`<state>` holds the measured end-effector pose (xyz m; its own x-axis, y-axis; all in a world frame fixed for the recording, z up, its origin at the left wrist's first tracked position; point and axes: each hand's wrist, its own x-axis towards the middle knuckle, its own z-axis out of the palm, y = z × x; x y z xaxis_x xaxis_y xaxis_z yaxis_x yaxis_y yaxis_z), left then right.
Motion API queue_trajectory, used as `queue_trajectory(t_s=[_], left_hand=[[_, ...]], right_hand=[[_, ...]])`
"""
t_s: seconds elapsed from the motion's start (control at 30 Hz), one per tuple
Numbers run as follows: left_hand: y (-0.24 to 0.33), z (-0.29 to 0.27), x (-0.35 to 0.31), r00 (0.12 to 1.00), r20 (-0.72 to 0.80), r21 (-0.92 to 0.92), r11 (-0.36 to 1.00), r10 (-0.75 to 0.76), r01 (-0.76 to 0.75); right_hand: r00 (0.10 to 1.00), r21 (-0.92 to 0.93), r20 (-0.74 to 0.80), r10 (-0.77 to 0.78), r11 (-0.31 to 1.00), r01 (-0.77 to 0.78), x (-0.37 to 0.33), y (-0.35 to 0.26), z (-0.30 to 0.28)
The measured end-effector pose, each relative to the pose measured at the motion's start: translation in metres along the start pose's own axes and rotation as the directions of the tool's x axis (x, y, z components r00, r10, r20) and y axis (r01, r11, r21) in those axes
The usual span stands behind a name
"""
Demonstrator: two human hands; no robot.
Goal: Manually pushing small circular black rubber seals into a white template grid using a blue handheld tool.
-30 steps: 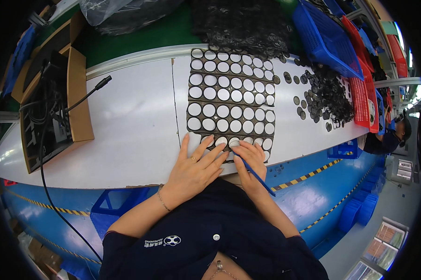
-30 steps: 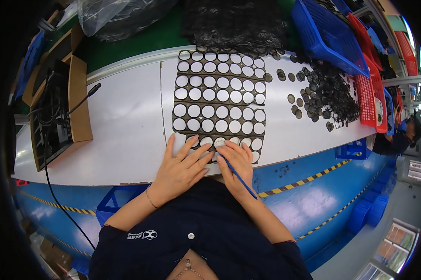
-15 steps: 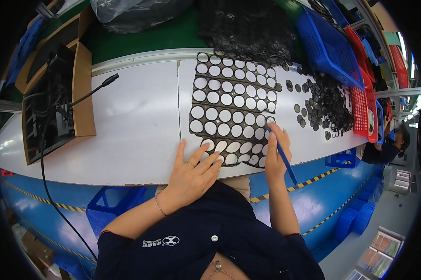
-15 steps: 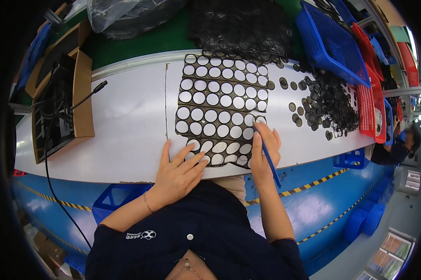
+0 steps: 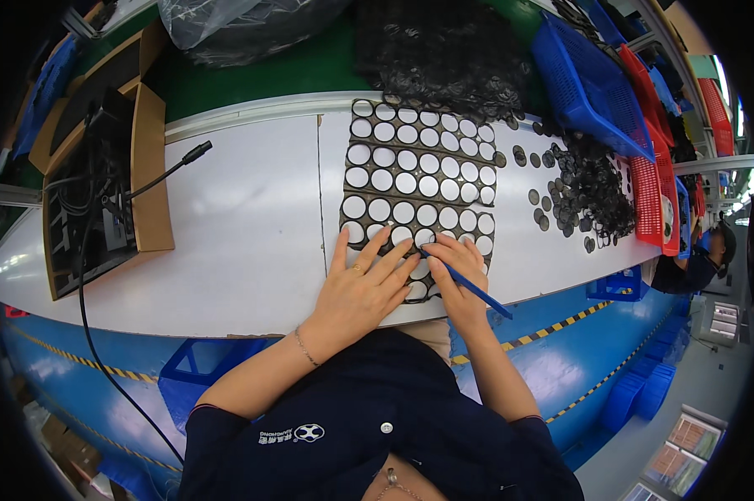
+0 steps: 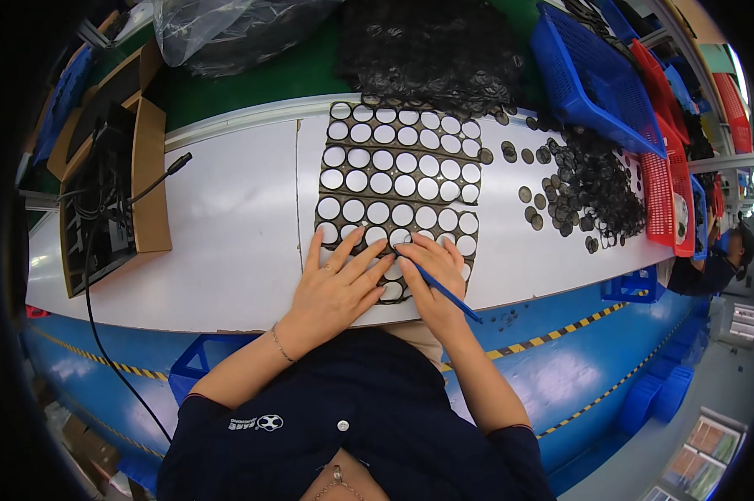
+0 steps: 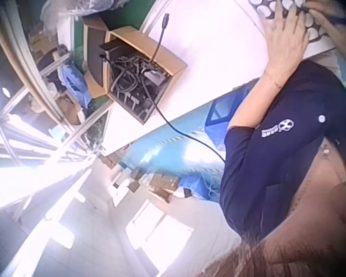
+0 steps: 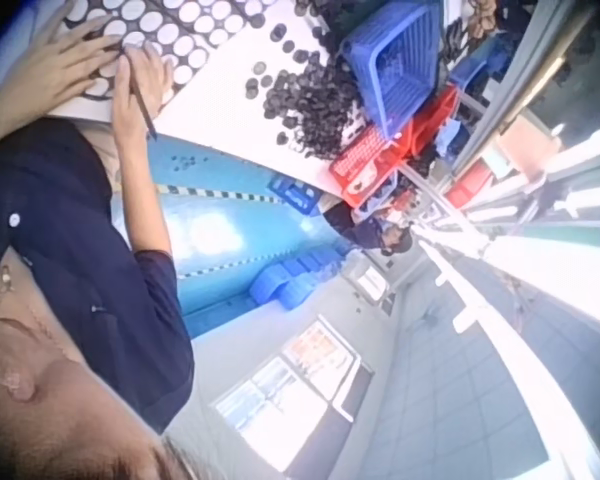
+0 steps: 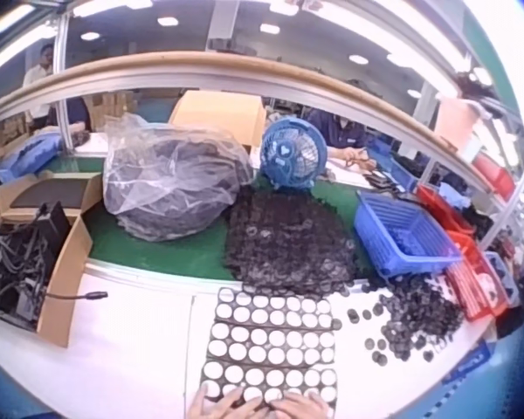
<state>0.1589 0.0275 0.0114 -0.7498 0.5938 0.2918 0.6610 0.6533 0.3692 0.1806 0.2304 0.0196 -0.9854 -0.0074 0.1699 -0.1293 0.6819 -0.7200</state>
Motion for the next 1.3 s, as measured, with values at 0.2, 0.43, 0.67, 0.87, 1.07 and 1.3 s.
queue_trajectory(t_s=[0.2, 0.43, 0.67, 0.87, 1.07, 1.3], left_hand=[[0.0, 0.0, -0.001, 1.0, 0.004, -0.002, 1.0, -0.007, 0.007], [0.001, 0.001, -0.003, 1.0, 0.0, 0.011, 1.0, -0.002, 0.002], [0.001, -0.004, -0.003, 1.0, -0.028, -0.009, 1.0, -0.006, 0.005], [-0.01, 0.002, 0.026, 0.998, -0.068, 0.032, 0.999, 0.008, -0.006], [-0.012, 0.01, 0.021, 0.999, -0.049, 0.043, 0.999, -0.014, 0.016], [-0.012, 0.009, 0.021, 0.999, -0.042, 0.052, 0.999, -0.009, 0.012]], right_hand=[[1.0, 0.014, 0.002, -0.02, 1.0, 0.02, 0.0, -0.001, 0.001], [0.913, -0.459, 0.025, -0.407, 0.807, 0.372, 0.007, 0.001, 0.012], [0.962, -0.083, -0.27, -0.036, 0.996, 0.014, 0.046, 0.03, -0.024], [0.998, 0.03, -0.046, -0.032, 0.999, 0.033, 0.031, 0.005, 0.003], [0.999, 0.011, -0.027, -0.037, 0.999, 0.037, 0.032, 0.007, 0.005], [0.892, -0.47, -0.008, -0.451, 0.789, 0.395, 0.041, 0.01, 0.012]])
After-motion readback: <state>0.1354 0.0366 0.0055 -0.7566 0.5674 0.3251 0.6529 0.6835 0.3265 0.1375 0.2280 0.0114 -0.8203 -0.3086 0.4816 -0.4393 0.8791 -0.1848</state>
